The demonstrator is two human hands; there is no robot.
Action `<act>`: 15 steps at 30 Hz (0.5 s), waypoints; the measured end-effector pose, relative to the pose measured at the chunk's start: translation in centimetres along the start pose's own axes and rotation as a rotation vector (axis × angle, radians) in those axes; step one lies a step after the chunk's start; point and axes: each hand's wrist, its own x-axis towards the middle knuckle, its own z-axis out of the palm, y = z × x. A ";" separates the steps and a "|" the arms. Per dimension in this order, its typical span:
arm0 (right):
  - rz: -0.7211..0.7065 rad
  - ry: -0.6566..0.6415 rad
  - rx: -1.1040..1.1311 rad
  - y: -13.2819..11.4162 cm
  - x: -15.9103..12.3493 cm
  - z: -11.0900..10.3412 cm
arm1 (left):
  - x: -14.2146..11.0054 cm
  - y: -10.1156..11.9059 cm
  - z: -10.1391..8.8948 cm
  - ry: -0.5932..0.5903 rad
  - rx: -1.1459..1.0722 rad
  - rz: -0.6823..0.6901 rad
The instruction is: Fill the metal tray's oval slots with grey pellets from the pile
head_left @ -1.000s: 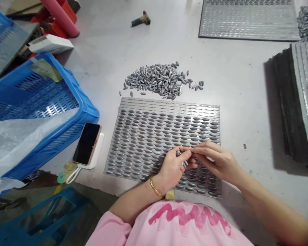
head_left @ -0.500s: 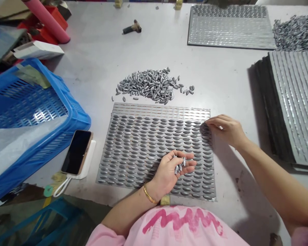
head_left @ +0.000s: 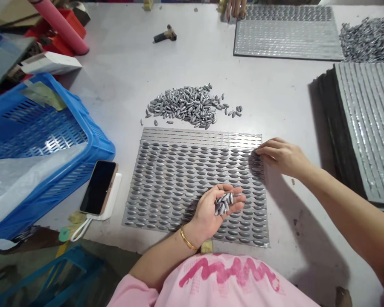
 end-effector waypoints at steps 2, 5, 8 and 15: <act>0.039 0.009 0.020 -0.4 0.1 -0.2 | 0.1 0.1 0.0 0.017 -0.057 -0.017; 0.123 0.112 0.113 -3.0 0.3 -1.2 | 0.1 0.7 0.1 0.018 -0.112 -0.027; 0.063 0.130 0.352 -8.0 0.6 -2.7 | 0.0 1.2 0.3 -0.001 -0.160 0.006; -0.017 0.040 0.482 -16.8 1.4 -4.1 | -0.8 1.7 0.2 -0.111 -0.206 0.121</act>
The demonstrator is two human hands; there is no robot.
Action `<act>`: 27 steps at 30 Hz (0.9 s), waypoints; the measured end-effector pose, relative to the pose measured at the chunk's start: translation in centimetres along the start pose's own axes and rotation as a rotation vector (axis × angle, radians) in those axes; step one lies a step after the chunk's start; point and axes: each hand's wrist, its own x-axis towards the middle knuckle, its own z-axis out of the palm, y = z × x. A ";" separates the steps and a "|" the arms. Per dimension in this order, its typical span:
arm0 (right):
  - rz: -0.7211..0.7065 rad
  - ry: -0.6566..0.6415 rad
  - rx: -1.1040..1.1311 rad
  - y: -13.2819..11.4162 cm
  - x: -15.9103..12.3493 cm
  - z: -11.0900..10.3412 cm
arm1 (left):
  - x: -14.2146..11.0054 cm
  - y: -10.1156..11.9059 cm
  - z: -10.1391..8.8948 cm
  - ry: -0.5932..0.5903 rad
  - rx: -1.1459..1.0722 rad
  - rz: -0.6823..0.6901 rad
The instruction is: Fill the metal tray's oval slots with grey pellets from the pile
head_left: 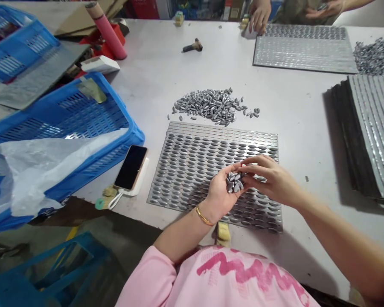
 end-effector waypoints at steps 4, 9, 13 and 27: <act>0.000 0.126 0.081 -2.1 0.3 1.4 | -2.0 0.8 -1.0 -0.004 0.096 0.089; 0.028 0.253 -0.072 -4.5 1.7 4.2 | -4.7 2.8 -2.8 0.050 0.259 0.194; -0.094 0.186 -0.170 -5.7 4.3 6.5 | -5.7 5.2 -4.4 0.055 0.330 0.265; 0.007 0.164 -0.041 -3.7 16.6 10.6 | -5.8 14.7 -6.5 0.192 0.050 0.410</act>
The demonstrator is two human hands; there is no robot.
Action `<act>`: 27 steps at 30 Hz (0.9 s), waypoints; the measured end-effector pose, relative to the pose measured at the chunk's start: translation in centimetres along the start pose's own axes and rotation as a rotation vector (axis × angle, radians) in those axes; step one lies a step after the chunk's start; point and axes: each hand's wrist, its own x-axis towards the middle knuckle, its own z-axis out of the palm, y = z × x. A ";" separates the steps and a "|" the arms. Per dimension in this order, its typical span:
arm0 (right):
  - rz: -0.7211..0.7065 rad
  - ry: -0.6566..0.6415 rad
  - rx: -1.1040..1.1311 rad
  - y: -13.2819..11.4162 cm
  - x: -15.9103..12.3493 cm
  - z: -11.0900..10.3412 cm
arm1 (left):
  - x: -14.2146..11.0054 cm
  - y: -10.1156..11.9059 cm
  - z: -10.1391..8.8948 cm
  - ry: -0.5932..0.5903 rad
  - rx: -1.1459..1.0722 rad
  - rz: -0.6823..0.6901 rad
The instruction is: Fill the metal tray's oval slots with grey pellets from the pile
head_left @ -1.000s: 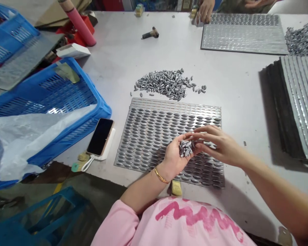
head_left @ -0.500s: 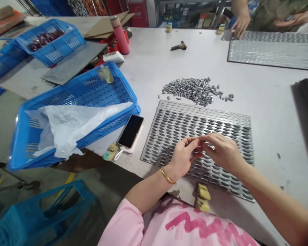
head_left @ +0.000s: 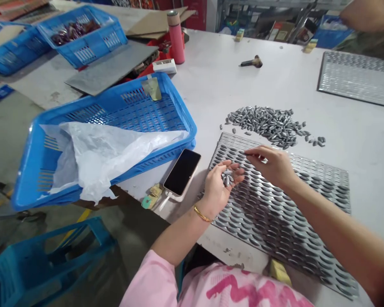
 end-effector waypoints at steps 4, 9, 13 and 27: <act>-0.041 -0.058 -0.096 2.5 4.8 3.7 | 1.1 1.4 -0.7 -0.007 -0.075 0.034; -0.081 -0.141 -0.119 4.2 7.1 6.7 | 1.4 1.3 -1.3 0.002 -0.045 0.023; -0.124 -0.163 -0.170 4.7 7.1 7.3 | 1.4 1.2 -1.5 -0.003 -0.058 -0.005; -0.357 -0.365 -0.318 5.2 8.6 5.9 | 1.7 1.2 -1.8 -0.024 -0.060 0.001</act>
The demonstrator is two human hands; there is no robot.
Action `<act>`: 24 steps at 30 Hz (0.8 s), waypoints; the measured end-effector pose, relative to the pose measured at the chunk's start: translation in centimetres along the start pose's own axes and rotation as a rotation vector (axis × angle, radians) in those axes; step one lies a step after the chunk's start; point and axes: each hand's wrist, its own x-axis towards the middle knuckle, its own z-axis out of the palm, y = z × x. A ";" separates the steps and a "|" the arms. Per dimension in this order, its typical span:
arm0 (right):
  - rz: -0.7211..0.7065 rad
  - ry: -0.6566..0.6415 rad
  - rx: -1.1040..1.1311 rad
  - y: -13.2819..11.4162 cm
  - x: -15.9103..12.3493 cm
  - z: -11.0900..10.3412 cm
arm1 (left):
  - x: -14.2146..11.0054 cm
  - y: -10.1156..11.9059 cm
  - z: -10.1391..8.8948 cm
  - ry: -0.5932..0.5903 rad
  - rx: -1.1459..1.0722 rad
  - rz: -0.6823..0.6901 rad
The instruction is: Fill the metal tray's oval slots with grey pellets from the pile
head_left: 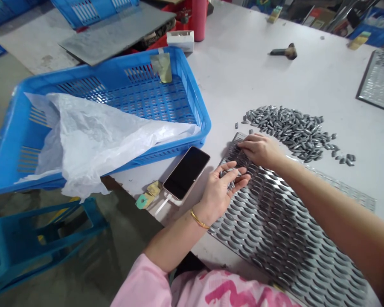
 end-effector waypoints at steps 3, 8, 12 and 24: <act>0.025 -0.017 0.078 0.2 0.1 -0.8 | 0.1 -0.1 0.0 0.000 0.006 0.008; 0.215 0.121 0.371 -2.9 -2.2 -3.5 | 0.4 -0.1 -0.1 -0.020 0.012 0.048; 0.266 0.001 0.719 -6.9 -5.1 -5.2 | 0.7 -0.4 -0.4 -0.029 0.042 0.057; 0.521 0.056 0.963 -7.6 -5.1 -3.8 | 0.6 -0.3 0.0 -0.001 0.092 0.078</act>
